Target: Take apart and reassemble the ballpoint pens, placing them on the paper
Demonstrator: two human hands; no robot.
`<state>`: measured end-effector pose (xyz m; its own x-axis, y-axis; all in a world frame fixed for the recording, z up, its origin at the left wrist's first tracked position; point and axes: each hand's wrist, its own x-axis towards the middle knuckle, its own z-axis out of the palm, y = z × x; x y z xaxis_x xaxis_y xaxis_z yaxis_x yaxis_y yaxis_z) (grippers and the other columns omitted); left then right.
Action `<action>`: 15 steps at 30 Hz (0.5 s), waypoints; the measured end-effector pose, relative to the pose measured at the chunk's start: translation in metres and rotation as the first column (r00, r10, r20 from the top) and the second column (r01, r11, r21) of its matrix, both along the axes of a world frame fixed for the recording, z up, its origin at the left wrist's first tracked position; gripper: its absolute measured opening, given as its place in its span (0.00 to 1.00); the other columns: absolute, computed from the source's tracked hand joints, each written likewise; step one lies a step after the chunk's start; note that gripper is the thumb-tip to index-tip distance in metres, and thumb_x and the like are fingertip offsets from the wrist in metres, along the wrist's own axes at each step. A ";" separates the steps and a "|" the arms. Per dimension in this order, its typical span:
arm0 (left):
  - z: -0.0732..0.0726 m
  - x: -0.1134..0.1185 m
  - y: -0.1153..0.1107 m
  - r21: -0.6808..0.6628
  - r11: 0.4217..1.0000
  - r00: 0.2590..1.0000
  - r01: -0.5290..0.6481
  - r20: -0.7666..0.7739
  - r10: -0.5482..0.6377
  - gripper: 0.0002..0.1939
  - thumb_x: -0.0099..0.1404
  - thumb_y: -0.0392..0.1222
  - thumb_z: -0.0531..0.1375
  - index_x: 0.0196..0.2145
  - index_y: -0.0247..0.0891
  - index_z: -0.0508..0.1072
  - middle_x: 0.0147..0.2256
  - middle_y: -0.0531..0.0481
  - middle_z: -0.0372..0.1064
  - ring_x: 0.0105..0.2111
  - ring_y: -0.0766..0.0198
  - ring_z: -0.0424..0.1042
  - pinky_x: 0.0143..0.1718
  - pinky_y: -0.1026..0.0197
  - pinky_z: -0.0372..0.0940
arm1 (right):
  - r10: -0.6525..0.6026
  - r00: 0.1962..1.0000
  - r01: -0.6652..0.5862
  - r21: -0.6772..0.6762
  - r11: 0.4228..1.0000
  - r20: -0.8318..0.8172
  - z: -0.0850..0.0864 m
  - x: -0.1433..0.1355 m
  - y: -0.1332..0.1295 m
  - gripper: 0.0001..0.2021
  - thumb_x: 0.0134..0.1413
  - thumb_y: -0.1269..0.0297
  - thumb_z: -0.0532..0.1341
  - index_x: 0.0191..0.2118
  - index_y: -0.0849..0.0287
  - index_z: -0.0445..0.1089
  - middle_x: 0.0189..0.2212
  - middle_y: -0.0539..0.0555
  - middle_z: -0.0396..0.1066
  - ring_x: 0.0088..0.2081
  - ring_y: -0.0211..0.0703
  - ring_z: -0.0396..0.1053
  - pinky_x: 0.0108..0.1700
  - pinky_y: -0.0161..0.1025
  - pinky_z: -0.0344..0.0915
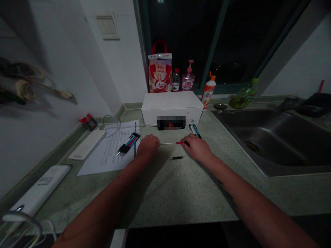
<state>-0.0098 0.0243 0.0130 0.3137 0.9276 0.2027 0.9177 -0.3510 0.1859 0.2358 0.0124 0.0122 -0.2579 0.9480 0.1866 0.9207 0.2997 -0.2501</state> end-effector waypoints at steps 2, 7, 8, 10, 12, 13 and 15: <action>0.000 -0.002 0.001 0.015 1.000 1.000 -0.017 -0.003 0.017 0.11 0.71 0.36 0.55 0.36 0.35 0.76 0.38 0.42 0.72 0.42 0.53 0.68 0.45 0.53 0.62 | 0.000 1.000 0.000 0.003 1.000 -0.002 0.000 0.001 0.000 0.10 0.67 0.63 0.59 0.44 0.56 0.79 0.42 0.56 0.75 0.42 0.47 0.73 0.39 0.39 0.63; -0.001 0.005 -0.003 -0.004 1.000 1.000 -0.006 0.008 0.006 0.09 0.69 0.35 0.56 0.35 0.36 0.77 0.38 0.42 0.73 0.42 0.53 0.69 0.44 0.54 0.62 | 0.070 0.997 -0.070 0.018 0.997 -0.013 0.000 -0.002 -0.002 0.09 0.67 0.62 0.60 0.44 0.55 0.78 0.42 0.55 0.75 0.44 0.46 0.73 0.39 0.39 0.62; -0.002 0.008 -0.004 -0.005 1.000 1.000 0.000 0.016 0.000 0.09 0.69 0.36 0.57 0.35 0.36 0.77 0.38 0.42 0.73 0.42 0.53 0.69 0.44 0.54 0.62 | 0.090 0.996 -0.090 0.018 0.996 -0.013 -0.001 -0.004 -0.002 0.09 0.67 0.62 0.60 0.44 0.55 0.78 0.42 0.55 0.75 0.44 0.46 0.73 0.39 0.38 0.62; -0.004 0.013 -0.006 -0.003 1.000 0.999 0.021 0.035 -0.021 0.08 0.69 0.36 0.57 0.34 0.37 0.77 0.38 0.43 0.73 0.42 0.53 0.69 0.43 0.53 0.62 | 0.129 0.992 -0.129 0.012 0.992 -0.013 -0.002 -0.007 -0.004 0.08 0.67 0.63 0.60 0.44 0.55 0.77 0.42 0.54 0.74 0.43 0.45 0.73 0.39 0.38 0.62; -0.006 0.019 -0.008 -0.001 0.998 0.997 0.060 0.044 -0.060 0.08 0.69 0.37 0.58 0.34 0.38 0.77 0.38 0.43 0.73 0.42 0.52 0.70 0.44 0.53 0.62 | 0.170 0.985 -0.170 0.009 0.985 -0.018 -0.003 -0.010 -0.006 0.08 0.67 0.64 0.60 0.43 0.55 0.77 0.42 0.54 0.74 0.43 0.45 0.73 0.40 0.38 0.62; -0.007 0.021 -0.009 0.001 0.997 0.995 0.082 0.050 -0.082 0.08 0.69 0.37 0.58 0.34 0.38 0.77 0.38 0.43 0.74 0.42 0.52 0.70 0.44 0.52 0.63 | 0.185 0.982 -0.185 0.010 0.983 -0.023 -0.004 -0.011 -0.006 0.07 0.66 0.64 0.60 0.43 0.56 0.76 0.42 0.54 0.74 0.43 0.44 0.73 0.40 0.38 0.62; -0.007 0.023 -0.011 0.027 0.994 0.991 0.103 0.079 -0.105 0.06 0.68 0.37 0.60 0.35 0.38 0.78 0.38 0.43 0.74 0.43 0.51 0.70 0.45 0.51 0.63 | 0.200 0.979 -0.199 0.017 0.980 -0.037 -0.004 -0.013 -0.007 0.06 0.65 0.66 0.60 0.42 0.56 0.76 0.42 0.55 0.74 0.43 0.44 0.73 0.40 0.38 0.61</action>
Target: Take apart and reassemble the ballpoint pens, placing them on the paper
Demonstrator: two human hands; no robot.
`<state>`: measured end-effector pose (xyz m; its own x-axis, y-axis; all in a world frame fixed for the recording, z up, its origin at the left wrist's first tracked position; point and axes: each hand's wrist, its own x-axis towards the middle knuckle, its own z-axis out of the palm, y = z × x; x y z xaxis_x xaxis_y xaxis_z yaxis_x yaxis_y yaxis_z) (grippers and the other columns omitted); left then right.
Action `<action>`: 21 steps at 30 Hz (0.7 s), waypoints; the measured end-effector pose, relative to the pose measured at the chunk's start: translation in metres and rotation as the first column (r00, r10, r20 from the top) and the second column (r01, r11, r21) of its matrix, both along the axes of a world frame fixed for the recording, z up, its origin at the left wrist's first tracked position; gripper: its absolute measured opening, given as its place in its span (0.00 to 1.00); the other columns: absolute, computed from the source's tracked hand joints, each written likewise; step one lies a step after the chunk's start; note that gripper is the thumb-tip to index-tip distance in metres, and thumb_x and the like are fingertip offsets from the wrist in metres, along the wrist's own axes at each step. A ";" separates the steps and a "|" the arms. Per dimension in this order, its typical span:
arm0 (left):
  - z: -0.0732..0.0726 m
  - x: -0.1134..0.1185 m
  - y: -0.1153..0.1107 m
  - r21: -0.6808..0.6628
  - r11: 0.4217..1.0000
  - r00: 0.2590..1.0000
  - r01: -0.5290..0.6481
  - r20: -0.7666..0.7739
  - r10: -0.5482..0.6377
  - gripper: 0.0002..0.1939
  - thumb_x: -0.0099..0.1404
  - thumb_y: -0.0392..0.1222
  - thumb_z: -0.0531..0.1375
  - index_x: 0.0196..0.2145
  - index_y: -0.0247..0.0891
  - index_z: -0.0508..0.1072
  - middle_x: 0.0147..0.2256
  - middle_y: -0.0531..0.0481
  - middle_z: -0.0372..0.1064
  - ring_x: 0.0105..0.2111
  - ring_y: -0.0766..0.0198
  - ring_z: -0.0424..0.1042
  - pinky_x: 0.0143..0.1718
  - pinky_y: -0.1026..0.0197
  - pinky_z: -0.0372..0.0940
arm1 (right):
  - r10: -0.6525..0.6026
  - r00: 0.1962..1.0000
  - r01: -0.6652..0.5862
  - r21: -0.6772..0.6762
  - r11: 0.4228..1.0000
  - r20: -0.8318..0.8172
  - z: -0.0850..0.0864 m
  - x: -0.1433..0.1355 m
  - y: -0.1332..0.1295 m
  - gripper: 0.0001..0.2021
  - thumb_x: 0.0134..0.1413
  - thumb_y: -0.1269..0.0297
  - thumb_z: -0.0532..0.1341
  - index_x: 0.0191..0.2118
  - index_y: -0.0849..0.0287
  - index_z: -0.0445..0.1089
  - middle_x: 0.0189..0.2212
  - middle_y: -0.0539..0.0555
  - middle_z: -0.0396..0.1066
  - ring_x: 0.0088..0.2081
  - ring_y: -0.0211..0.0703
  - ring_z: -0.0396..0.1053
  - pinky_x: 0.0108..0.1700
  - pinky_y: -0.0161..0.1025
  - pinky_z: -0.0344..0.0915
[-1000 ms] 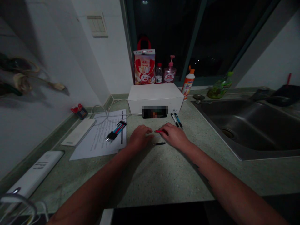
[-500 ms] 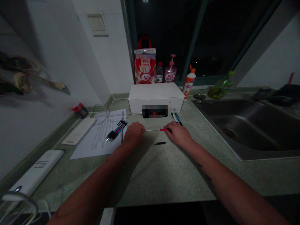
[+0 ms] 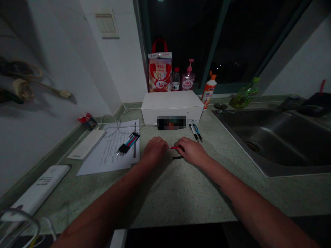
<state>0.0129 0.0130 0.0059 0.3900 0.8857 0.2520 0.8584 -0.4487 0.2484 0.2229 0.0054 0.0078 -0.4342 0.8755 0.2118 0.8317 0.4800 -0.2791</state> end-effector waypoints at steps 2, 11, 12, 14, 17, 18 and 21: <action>0.002 0.000 -0.002 0.077 0.997 0.997 -0.014 0.081 0.007 0.06 0.67 0.38 0.62 0.42 0.37 0.77 0.43 0.41 0.74 0.46 0.49 0.70 0.48 0.49 0.64 | -0.022 0.999 0.022 0.008 1.000 -0.024 0.001 0.000 0.000 0.06 0.65 0.67 0.60 0.42 0.57 0.75 0.41 0.55 0.74 0.42 0.44 0.72 0.40 0.38 0.61; 0.002 0.008 -0.017 0.058 0.962 0.956 0.267 0.113 -0.272 0.14 0.67 0.48 0.65 0.47 0.40 0.77 0.45 0.44 0.75 0.48 0.52 0.70 0.50 0.50 0.64 | -0.183 0.972 0.195 0.074 0.978 -0.150 0.007 0.004 0.003 0.13 0.65 0.66 0.57 0.52 0.57 0.71 0.44 0.57 0.76 0.42 0.48 0.73 0.41 0.40 0.63; 0.001 0.010 -0.018 0.018 0.951 0.948 0.308 0.086 -0.308 0.13 0.66 0.48 0.65 0.45 0.40 0.78 0.45 0.44 0.75 0.48 0.52 0.70 0.49 0.51 0.64 | -0.179 0.973 0.193 0.088 0.977 -0.142 0.007 0.005 0.003 0.12 0.65 0.66 0.57 0.51 0.57 0.72 0.44 0.57 0.76 0.43 0.49 0.73 0.42 0.41 0.63; 0.000 0.014 -0.018 -0.033 0.939 0.939 0.343 0.039 -0.342 0.09 0.66 0.45 0.65 0.42 0.40 0.79 0.43 0.44 0.75 0.47 0.52 0.70 0.48 0.51 0.63 | -0.170 0.978 0.184 0.111 0.977 -0.124 0.007 0.006 0.003 0.11 0.66 0.65 0.57 0.49 0.57 0.74 0.42 0.57 0.76 0.44 0.50 0.72 0.44 0.41 0.63; 0.003 0.013 -0.015 -0.036 0.969 0.969 0.245 0.046 -0.243 0.05 0.67 0.39 0.63 0.39 0.38 0.78 0.42 0.45 0.76 0.46 0.52 0.71 0.48 0.51 0.63 | -0.155 0.983 0.169 0.153 0.974 -0.098 0.008 0.008 0.004 0.10 0.67 0.66 0.57 0.47 0.57 0.75 0.41 0.57 0.75 0.45 0.51 0.71 0.47 0.42 0.64; 0.004 0.011 -0.013 -0.029 0.985 0.983 0.169 0.076 -0.167 0.05 0.68 0.38 0.62 0.40 0.38 0.78 0.41 0.45 0.76 0.45 0.52 0.71 0.48 0.51 0.63 | -0.153 0.984 0.166 0.164 0.972 -0.089 0.008 0.009 0.004 0.10 0.67 0.66 0.57 0.47 0.57 0.75 0.41 0.58 0.75 0.45 0.51 0.71 0.47 0.43 0.64; 0.010 0.003 -0.007 -0.037 0.997 0.977 -0.071 0.198 0.077 0.06 0.70 0.37 0.60 0.42 0.38 0.77 0.42 0.45 0.77 0.45 0.52 0.72 0.49 0.51 0.64 | -0.151 0.987 0.159 0.164 0.973 -0.063 0.008 0.011 0.005 0.10 0.67 0.66 0.58 0.46 0.58 0.76 0.40 0.58 0.75 0.44 0.50 0.71 0.47 0.43 0.64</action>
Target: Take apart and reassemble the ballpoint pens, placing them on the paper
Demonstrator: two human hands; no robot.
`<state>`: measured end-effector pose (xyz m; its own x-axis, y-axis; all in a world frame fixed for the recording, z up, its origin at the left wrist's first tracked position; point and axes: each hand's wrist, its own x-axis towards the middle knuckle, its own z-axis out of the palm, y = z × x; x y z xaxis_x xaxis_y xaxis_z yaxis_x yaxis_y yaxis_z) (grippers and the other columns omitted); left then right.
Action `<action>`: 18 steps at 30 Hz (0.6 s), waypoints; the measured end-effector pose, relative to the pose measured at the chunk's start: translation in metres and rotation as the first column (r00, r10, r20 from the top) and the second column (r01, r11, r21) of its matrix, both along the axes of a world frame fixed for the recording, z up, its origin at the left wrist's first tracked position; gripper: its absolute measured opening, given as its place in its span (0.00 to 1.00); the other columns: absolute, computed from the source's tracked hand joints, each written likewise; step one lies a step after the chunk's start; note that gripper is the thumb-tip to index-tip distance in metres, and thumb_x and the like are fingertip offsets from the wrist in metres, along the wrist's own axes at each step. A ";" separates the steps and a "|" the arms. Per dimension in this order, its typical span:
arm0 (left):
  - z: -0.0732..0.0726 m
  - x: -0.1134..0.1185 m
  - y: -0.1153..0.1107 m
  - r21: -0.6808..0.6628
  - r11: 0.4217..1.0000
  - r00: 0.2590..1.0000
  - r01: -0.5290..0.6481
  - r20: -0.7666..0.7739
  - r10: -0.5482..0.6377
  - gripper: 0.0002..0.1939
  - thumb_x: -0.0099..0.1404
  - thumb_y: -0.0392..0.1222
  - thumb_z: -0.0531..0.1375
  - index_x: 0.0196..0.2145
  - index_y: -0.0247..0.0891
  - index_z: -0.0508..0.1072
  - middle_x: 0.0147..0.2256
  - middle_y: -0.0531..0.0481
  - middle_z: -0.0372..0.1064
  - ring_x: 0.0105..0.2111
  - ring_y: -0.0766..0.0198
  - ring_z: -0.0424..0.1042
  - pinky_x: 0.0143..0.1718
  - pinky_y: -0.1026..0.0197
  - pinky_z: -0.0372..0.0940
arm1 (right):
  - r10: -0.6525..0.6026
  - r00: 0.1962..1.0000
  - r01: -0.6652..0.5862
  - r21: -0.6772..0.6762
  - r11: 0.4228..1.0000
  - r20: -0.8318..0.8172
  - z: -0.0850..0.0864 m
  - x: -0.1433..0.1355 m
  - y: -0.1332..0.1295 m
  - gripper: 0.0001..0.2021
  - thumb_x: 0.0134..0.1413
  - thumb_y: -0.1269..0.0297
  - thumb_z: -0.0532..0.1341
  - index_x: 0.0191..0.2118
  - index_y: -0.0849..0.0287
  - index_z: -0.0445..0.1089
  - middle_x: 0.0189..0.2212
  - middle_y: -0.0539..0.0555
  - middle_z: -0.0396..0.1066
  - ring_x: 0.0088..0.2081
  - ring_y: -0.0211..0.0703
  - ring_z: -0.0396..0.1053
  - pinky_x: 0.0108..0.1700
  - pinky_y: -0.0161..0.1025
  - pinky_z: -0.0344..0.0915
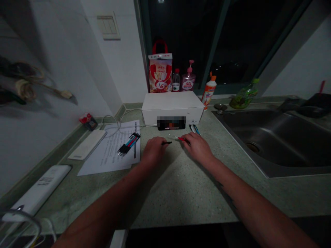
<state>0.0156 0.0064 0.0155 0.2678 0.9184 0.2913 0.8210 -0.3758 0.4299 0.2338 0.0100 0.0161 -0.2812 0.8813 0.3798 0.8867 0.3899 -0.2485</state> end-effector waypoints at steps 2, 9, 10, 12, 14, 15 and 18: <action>0.003 -0.005 0.004 -0.015 0.996 0.994 -0.088 0.057 0.089 0.08 0.70 0.37 0.59 0.43 0.39 0.77 0.44 0.45 0.78 0.46 0.53 0.73 0.50 0.51 0.63 | -0.002 1.000 0.002 -0.019 1.000 0.004 0.000 0.000 0.000 0.10 0.67 0.66 0.58 0.46 0.57 0.77 0.40 0.57 0.74 0.44 0.50 0.71 0.46 0.42 0.64; 0.007 -0.009 0.006 -0.004 0.993 0.987 -0.122 0.103 0.121 0.09 0.70 0.36 0.58 0.43 0.39 0.78 0.45 0.45 0.79 0.47 0.53 0.74 0.52 0.51 0.64 | 0.008 1.000 -0.008 -0.063 0.998 0.004 0.000 -0.001 -0.001 0.11 0.68 0.65 0.58 0.47 0.56 0.77 0.42 0.57 0.74 0.43 0.49 0.72 0.45 0.43 0.65; 0.006 -0.009 0.006 -0.003 0.993 0.988 -0.114 0.102 0.114 0.09 0.70 0.37 0.58 0.43 0.39 0.78 0.45 0.45 0.79 0.47 0.52 0.74 0.52 0.50 0.64 | 0.010 1.000 -0.010 -0.066 0.998 0.007 0.000 -0.002 -0.001 0.11 0.68 0.64 0.58 0.47 0.56 0.78 0.42 0.58 0.74 0.43 0.49 0.72 0.45 0.43 0.65; 0.005 -0.009 0.007 0.000 0.995 0.991 -0.098 0.092 0.098 0.09 0.70 0.37 0.58 0.43 0.39 0.78 0.44 0.45 0.79 0.47 0.51 0.74 0.51 0.49 0.64 | 0.018 1.000 -0.017 -0.073 0.997 0.014 -0.001 -0.002 -0.001 0.11 0.68 0.64 0.58 0.47 0.55 0.78 0.42 0.58 0.74 0.43 0.49 0.72 0.45 0.43 0.65; 0.003 -0.009 0.008 0.006 0.997 0.994 -0.075 0.075 0.074 0.09 0.70 0.37 0.58 0.43 0.39 0.78 0.44 0.45 0.79 0.47 0.51 0.74 0.51 0.48 0.64 | 0.033 0.999 -0.031 -0.080 0.996 0.015 -0.002 -0.002 0.000 0.11 0.69 0.64 0.58 0.47 0.55 0.78 0.41 0.58 0.74 0.43 0.49 0.72 0.45 0.43 0.65; 0.002 -0.009 0.008 0.009 0.998 0.996 -0.060 0.062 0.059 0.10 0.70 0.37 0.58 0.43 0.40 0.79 0.44 0.45 0.79 0.46 0.51 0.74 0.51 0.48 0.64 | 0.042 0.999 -0.040 -0.083 0.996 0.012 -0.002 -0.002 0.000 0.11 0.69 0.63 0.58 0.47 0.55 0.78 0.41 0.58 0.74 0.43 0.49 0.72 0.45 0.43 0.65; 0.000 -0.008 0.007 0.000 1.000 1.000 0.006 0.031 -0.006 0.09 0.69 0.38 0.58 0.42 0.41 0.80 0.42 0.46 0.79 0.45 0.51 0.74 0.50 0.48 0.64 | 0.081 0.997 -0.080 -0.092 0.993 0.008 -0.001 -0.003 -0.001 0.11 0.69 0.63 0.58 0.48 0.55 0.78 0.41 0.57 0.74 0.44 0.49 0.71 0.46 0.43 0.65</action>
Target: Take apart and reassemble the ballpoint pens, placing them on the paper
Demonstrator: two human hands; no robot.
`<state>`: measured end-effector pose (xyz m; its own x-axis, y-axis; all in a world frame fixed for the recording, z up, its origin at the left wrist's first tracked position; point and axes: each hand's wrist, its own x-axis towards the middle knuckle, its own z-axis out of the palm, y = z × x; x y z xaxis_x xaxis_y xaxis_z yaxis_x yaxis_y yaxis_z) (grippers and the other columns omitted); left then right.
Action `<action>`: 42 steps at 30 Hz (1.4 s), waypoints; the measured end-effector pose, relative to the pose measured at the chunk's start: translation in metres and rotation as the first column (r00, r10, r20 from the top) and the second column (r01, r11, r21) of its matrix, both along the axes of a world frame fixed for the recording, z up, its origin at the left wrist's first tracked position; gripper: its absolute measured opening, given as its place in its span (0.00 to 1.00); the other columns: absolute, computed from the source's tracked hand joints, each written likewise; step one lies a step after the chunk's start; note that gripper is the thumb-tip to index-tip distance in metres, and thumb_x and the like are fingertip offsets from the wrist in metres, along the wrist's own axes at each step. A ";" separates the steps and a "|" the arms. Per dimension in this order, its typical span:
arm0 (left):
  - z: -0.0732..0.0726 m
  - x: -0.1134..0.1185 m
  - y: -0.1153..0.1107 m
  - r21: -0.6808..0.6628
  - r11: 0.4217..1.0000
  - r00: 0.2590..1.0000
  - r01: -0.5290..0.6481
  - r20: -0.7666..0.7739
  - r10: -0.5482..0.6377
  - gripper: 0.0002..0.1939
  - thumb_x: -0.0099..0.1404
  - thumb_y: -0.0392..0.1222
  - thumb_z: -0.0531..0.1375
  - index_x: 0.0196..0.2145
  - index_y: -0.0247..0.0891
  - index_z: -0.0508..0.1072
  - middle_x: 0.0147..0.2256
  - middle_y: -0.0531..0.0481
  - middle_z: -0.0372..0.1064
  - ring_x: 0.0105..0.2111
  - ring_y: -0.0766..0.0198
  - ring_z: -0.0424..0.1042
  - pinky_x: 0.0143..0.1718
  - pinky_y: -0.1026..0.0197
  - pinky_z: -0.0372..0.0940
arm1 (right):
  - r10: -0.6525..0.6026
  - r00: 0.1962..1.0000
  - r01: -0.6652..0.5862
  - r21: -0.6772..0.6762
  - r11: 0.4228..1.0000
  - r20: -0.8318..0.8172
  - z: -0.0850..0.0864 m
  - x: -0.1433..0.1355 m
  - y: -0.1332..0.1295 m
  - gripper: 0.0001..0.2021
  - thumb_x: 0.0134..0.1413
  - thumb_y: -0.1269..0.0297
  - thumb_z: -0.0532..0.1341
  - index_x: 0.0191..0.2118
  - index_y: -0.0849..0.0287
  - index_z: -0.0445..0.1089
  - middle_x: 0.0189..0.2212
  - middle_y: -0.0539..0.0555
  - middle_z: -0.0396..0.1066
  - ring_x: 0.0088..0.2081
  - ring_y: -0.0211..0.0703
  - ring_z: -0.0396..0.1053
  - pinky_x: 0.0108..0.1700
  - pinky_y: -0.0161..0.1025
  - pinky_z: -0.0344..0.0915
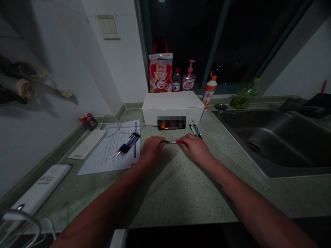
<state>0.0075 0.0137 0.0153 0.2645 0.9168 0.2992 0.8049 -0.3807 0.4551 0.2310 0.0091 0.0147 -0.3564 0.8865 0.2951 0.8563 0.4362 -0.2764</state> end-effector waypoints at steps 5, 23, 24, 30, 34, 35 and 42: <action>-0.005 0.003 -0.003 -0.069 0.993 0.992 0.093 0.096 -0.086 0.09 0.68 0.37 0.59 0.41 0.42 0.80 0.41 0.48 0.80 0.44 0.54 0.75 0.50 0.52 0.65 | 0.107 0.994 -0.107 -0.010 0.994 -0.011 0.001 -0.003 -0.004 0.10 0.69 0.63 0.59 0.49 0.54 0.78 0.42 0.57 0.73 0.46 0.47 0.71 0.50 0.42 0.64; -0.013 0.002 0.000 -0.061 0.993 0.881 0.106 0.469 -0.065 0.06 0.60 0.35 0.64 0.37 0.40 0.77 0.37 0.49 0.79 0.40 0.60 0.77 0.47 0.54 0.70 | 0.168 0.975 -0.183 -0.097 0.978 -0.147 -0.001 -0.006 -0.004 0.15 0.73 0.65 0.52 0.51 0.55 0.76 0.41 0.56 0.75 0.45 0.46 0.71 0.49 0.42 0.66; -0.013 0.003 0.000 -0.087 0.992 0.862 0.088 0.506 -0.032 0.09 0.60 0.36 0.65 0.41 0.40 0.76 0.38 0.49 0.79 0.40 0.59 0.77 0.47 0.54 0.71 | 0.159 0.976 -0.175 -0.099 0.980 -0.152 0.000 -0.007 -0.004 0.15 0.73 0.65 0.52 0.51 0.55 0.75 0.41 0.56 0.75 0.45 0.46 0.72 0.49 0.42 0.66; -0.007 0.004 -0.002 -0.245 0.969 0.836 0.036 0.539 0.105 0.11 0.67 0.48 0.58 0.36 0.39 0.76 0.29 0.51 0.77 0.32 0.60 0.77 0.37 0.58 0.70 | 0.131 0.969 -0.154 -0.097 0.983 -0.210 0.002 -0.007 -0.005 0.15 0.73 0.65 0.51 0.49 0.57 0.75 0.42 0.56 0.76 0.46 0.46 0.73 0.50 0.43 0.66; -0.005 0.003 -0.001 -0.208 0.977 0.848 0.040 0.525 0.077 0.07 0.64 0.43 0.60 0.33 0.39 0.76 0.32 0.50 0.78 0.33 0.60 0.76 0.39 0.58 0.70 | 0.127 0.953 -0.158 -0.095 0.983 -0.274 0.003 -0.009 -0.007 0.10 0.70 0.65 0.56 0.48 0.55 0.74 0.44 0.55 0.77 0.47 0.45 0.73 0.50 0.43 0.67; -0.005 0.003 -0.001 -0.187 0.982 0.846 0.036 0.528 0.069 0.05 0.63 0.42 0.61 0.33 0.39 0.77 0.33 0.50 0.79 0.34 0.60 0.76 0.40 0.57 0.70 | 0.121 0.949 -0.155 -0.097 0.983 -0.291 0.003 -0.009 -0.007 0.09 0.68 0.64 0.58 0.48 0.55 0.73 0.44 0.55 0.77 0.47 0.45 0.74 0.49 0.42 0.67; -0.008 0.001 0.001 -0.122 0.990 0.837 0.076 0.547 0.004 0.03 0.59 0.37 0.64 0.33 0.39 0.77 0.36 0.49 0.79 0.37 0.61 0.76 0.44 0.56 0.71 | 0.081 0.949 -0.117 -0.101 0.988 -0.306 0.003 -0.007 -0.007 0.07 0.67 0.63 0.59 0.45 0.56 0.73 0.41 0.55 0.77 0.42 0.45 0.74 0.44 0.40 0.65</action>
